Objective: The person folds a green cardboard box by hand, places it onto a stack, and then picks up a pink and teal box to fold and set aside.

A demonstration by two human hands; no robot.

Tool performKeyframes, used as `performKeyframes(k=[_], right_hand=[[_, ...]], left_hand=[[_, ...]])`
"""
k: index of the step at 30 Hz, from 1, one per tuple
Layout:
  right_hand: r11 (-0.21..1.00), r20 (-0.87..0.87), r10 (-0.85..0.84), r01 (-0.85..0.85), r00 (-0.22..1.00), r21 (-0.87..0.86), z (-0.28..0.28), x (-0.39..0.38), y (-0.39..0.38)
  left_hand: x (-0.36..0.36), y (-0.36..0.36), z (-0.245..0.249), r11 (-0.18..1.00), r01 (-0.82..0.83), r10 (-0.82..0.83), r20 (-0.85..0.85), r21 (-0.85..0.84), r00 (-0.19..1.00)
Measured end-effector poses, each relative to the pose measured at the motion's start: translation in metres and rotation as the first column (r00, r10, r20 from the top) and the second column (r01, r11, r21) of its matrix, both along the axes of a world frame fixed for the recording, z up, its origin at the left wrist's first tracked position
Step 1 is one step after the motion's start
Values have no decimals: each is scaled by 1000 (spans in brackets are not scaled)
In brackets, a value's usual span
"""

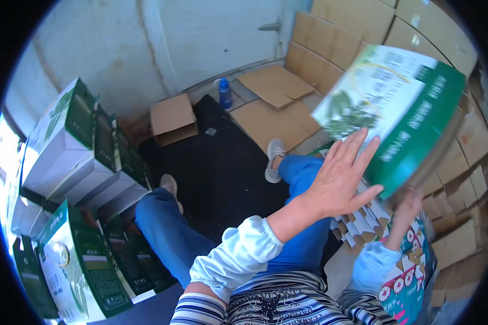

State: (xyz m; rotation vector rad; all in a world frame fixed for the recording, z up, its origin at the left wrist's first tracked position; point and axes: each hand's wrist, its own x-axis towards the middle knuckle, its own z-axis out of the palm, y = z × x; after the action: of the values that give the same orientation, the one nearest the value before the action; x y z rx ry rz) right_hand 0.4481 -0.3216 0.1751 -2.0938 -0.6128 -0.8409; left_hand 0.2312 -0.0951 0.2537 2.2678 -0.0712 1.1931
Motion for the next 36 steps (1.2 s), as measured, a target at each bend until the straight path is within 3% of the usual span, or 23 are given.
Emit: performKeyframes(k=[1, 3, 4, 6, 8, 11, 13, 15, 18, 21, 24, 27, 28, 30, 32, 36], right_hand=[[998, -96, -70, 70, 993, -2, 20, 4, -46], [943, -168, 31, 27, 985, 332, 19, 31, -151], [982, -183, -145, 164, 972, 96, 37, 16, -189], [939, -124, -325, 303, 938, -165, 60, -3, -258], [920, -20, -333, 320, 943, -227, 64, -23, -296], [555, -79, -744, 548, 664, -626, 7, -7, -398], [607, -41, -755, 673, 655, -423, -58, -9, -425], [558, -94, -800, 677, 592, -481, -90, -34, -410], [553, -109, -822, 737, 560, -389, -171, -23, -488], [603, -240, -798, 738, 553, -304, -146, -42, -492], [614, -262, -789, 685, 556, -393, -140, -34, -548], [746, -291, -666, 600, 687, -290, -116, -54, -554], [807, -289, -590, 562, 754, -183, -123, -55, -568], [898, -452, -412, 437, 791, -52, -144, -46, -619], [918, -572, -360, 390, 737, -74, -143, -48, -625], [859, -682, -512, 308, 522, -409, -103, -57, -573]], left_hand=[[-2, -5, -4, 999, 43, -43, -6, 17, 999], [-12, -3, -24, 998, 55, -55, -123, -5, 991], [-19, 1, -38, 998, 55, -57, -184, -17, 981], [-33, 12, -69, 994, -1, -29, -275, -109, 961], [-48, 27, -94, 987, -63, -1, -402, -146, 916], [-69, 43, -120, 976, -144, 47, -485, -165, 873], [-85, 53, -139, 963, -210, 96, -518, -166, 850], [-102, 61, -161, 959, -275, 175, -619, -68, 766], [-124, 65, -184, 952, -306, 180, -780, -16, 599], [-131, 65, -198, 958, -287, 129, -862, -21, 491], [-128, 65, -204, 966, -259, 124, -871, -4, 475], [-127, 67, -210, 973, -232, 120, -878, 11, 463], [-126, 67, -211, 974, -226, 114, -881, 8, 460], [-124, 67, -209, 975, -221, 98, -885, -5, 455], [-122, 68, -208, 975, -222, 87, -886, -19, 456], [-120, 66, -203, 973, -226, 75, -881, -37, 467]])
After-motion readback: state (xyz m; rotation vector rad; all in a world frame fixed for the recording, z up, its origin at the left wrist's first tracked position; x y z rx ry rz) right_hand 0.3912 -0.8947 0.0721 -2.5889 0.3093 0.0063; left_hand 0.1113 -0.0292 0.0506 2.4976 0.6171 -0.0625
